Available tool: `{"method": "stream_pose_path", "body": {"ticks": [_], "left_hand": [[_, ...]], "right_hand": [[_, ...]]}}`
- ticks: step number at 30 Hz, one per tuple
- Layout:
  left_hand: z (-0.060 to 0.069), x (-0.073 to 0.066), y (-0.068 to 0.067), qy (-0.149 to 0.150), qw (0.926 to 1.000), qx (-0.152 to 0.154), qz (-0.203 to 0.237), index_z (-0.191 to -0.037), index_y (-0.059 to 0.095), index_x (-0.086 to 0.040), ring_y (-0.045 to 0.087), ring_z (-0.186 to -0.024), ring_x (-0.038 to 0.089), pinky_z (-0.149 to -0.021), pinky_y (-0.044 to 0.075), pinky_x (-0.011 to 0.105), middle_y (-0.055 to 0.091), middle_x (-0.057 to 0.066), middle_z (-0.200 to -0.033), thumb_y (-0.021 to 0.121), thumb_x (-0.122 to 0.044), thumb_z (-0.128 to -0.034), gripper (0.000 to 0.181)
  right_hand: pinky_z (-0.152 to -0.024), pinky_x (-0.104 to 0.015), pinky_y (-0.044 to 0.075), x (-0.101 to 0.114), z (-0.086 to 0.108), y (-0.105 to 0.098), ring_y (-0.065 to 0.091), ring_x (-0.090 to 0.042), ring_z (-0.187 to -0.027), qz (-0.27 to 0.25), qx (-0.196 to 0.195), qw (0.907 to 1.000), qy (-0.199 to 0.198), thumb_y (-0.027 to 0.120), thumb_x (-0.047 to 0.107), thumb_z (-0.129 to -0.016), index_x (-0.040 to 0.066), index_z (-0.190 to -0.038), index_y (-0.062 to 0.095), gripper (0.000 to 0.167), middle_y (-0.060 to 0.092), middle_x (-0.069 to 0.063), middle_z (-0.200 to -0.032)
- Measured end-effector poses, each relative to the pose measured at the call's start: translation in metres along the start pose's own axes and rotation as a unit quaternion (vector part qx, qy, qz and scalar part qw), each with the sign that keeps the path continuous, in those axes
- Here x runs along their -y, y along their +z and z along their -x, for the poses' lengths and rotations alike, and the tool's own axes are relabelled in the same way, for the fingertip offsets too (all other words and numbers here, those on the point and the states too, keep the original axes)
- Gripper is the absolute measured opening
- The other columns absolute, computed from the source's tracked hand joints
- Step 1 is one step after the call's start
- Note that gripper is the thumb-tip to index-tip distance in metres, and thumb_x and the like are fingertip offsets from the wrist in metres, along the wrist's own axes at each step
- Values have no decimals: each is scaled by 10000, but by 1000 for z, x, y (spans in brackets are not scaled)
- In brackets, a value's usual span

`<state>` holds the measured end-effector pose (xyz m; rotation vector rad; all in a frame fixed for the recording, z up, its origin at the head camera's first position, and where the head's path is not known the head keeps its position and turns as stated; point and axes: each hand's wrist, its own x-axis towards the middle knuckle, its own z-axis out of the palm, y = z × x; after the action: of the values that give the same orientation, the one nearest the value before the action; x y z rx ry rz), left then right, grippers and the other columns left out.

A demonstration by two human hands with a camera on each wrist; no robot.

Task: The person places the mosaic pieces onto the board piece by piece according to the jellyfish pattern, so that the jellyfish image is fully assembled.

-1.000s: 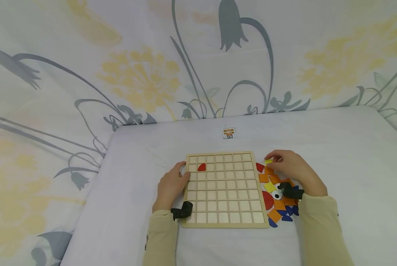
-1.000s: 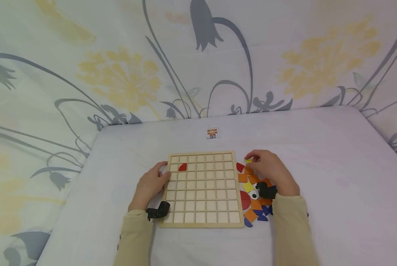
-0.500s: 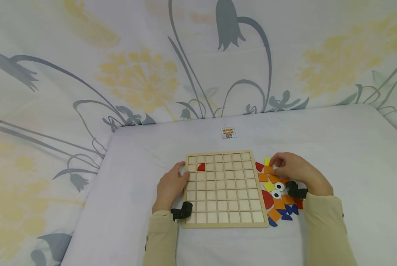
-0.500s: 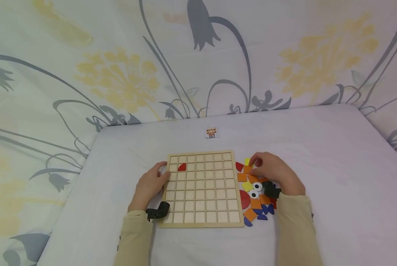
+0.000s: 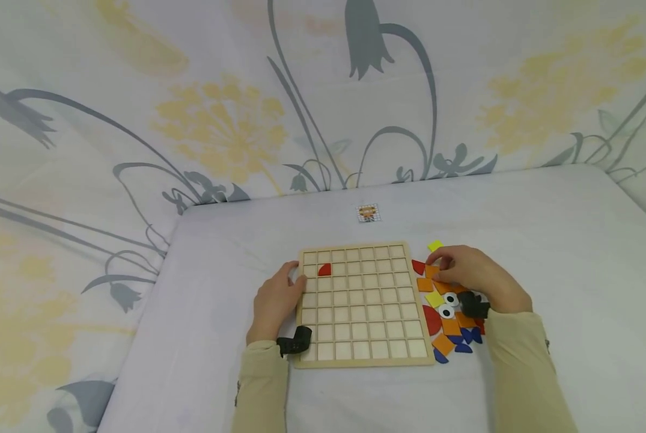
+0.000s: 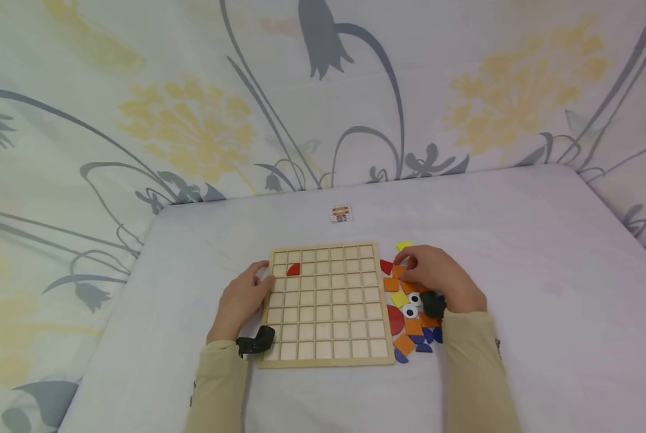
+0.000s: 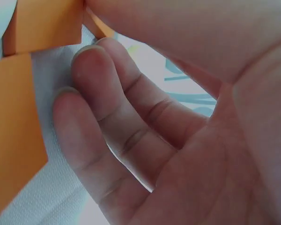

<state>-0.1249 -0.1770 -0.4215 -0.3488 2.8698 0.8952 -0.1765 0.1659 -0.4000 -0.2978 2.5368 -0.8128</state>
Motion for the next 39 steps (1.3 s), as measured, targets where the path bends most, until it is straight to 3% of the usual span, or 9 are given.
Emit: {"method": "stream_pose_path", "body": {"ticks": [15,24,33,39], "left_hand": [[-2,1,0,83,9999,-25,-112,-1293,465,-236,480,-559,145,-472,362,280,536,-32,-735,486,-393,-877,445],[-1,1,-2,162,9997,-80,-156,-1292,467,-214,473,-542,144,-472,357,282,525,-29,-696,528,-372,-861,463],[-3,3,0,298,9995,-99,-45,-1283,483,-191,455,-556,124,-493,348,265,503,-40,-676,555,-334,-853,458],[-5,3,2,225,9996,-148,-89,-1294,483,-200,437,-521,120,-456,339,258,502,-47,-653,544,-324,-858,457]], "right_hand": [[-691,-336,430,3,-6,2,482,-231,-808,-103,-1,9999,-44,636,172,-805,66,-1010,526,256,536,-81,-918],[-700,-344,455,8,-6,-1,514,-207,-811,-182,-252,9986,-436,567,293,-868,84,-1079,580,297,573,-76,-958],[-628,-307,442,24,-18,15,531,-190,-712,-638,-332,9939,-835,517,349,-895,109,-1000,617,280,600,-46,-823],[-729,-329,421,38,-25,26,542,-157,-740,-699,-546,9892,-1168,578,369,-851,131,-1034,617,302,620,17,-833]]}}
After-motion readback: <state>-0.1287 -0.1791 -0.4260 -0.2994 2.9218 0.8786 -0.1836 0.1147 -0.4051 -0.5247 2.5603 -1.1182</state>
